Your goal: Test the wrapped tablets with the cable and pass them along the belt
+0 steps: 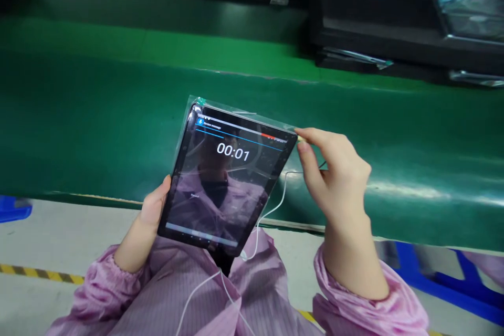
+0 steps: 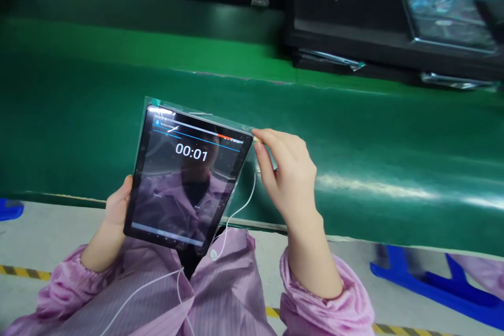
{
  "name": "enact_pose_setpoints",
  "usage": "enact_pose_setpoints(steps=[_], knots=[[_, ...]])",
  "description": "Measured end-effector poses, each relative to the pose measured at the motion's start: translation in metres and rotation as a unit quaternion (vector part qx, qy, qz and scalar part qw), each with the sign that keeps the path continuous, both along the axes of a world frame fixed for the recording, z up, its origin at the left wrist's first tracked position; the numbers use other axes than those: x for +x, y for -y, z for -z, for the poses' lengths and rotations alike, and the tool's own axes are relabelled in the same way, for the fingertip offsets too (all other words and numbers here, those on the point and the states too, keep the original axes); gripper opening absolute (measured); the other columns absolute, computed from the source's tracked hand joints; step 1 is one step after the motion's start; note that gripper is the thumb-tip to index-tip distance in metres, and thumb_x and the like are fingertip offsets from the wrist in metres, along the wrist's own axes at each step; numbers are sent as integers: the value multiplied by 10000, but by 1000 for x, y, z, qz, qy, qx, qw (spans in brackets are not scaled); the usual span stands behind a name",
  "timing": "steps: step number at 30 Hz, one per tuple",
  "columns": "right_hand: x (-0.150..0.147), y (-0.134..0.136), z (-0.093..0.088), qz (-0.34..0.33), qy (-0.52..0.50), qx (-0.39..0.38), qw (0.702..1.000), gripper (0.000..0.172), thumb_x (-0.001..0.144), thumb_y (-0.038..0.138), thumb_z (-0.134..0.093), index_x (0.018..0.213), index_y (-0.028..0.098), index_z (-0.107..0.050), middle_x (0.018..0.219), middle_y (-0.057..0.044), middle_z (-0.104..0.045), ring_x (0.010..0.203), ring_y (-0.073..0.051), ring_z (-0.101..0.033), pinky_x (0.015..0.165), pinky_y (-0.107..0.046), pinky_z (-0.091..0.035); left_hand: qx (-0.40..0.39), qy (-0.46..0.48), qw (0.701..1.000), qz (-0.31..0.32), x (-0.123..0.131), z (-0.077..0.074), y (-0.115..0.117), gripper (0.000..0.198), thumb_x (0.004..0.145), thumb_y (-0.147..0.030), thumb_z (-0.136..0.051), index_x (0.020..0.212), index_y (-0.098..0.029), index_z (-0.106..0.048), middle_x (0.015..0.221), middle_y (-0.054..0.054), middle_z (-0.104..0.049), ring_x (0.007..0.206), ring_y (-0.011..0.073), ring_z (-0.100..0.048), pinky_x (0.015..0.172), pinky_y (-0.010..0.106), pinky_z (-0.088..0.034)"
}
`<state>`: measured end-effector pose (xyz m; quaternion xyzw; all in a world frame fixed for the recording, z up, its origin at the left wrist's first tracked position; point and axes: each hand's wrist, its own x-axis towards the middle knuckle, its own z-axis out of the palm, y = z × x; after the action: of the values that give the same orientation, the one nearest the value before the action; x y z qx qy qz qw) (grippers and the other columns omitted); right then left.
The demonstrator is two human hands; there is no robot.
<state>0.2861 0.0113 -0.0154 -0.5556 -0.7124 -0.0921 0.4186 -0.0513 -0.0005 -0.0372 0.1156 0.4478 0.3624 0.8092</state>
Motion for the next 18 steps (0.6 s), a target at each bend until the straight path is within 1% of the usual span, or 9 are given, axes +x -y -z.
enact_pose_setpoints(steps=[4,8,12,18], knots=[[2,-2,0,-19,17,9,1000,194,1040,170,-559,1187,192,-684,1075,-101,-775,973,-230,-740,867,-354,-572,-12,7,1000,16,-1,1,-1,488,1023,-498,-483,920,-121,-777,801,112,-801,934,314,-801,917,439,-635],[3,-2,0,-26,14,10,1000,202,1044,172,-551,1203,192,-674,1080,-108,-770,966,-232,-741,838,-351,-581,-7,15,999,27,-2,2,-1,497,1024,-502,-478,939,-116,-779,796,114,-801,913,312,-803,928,442,-632],[4,-2,-2,-53,-5,-5,999,187,1064,182,-506,1178,191,-655,1018,-98,-758,902,-206,-740,776,-313,-584,-6,14,1000,27,-2,2,0,478,1034,-454,-455,965,-112,-782,799,109,-806,909,302,-804,950,438,-626],[9,-3,1,-79,-5,-12,997,155,1077,212,-470,1112,183,-618,921,-69,-711,804,-170,-699,723,-264,-547,-4,34,999,39,0,-3,0,386,1024,-357,-507,999,-115,-805,873,111,-821,932,300,-805,1057,454,-566]])
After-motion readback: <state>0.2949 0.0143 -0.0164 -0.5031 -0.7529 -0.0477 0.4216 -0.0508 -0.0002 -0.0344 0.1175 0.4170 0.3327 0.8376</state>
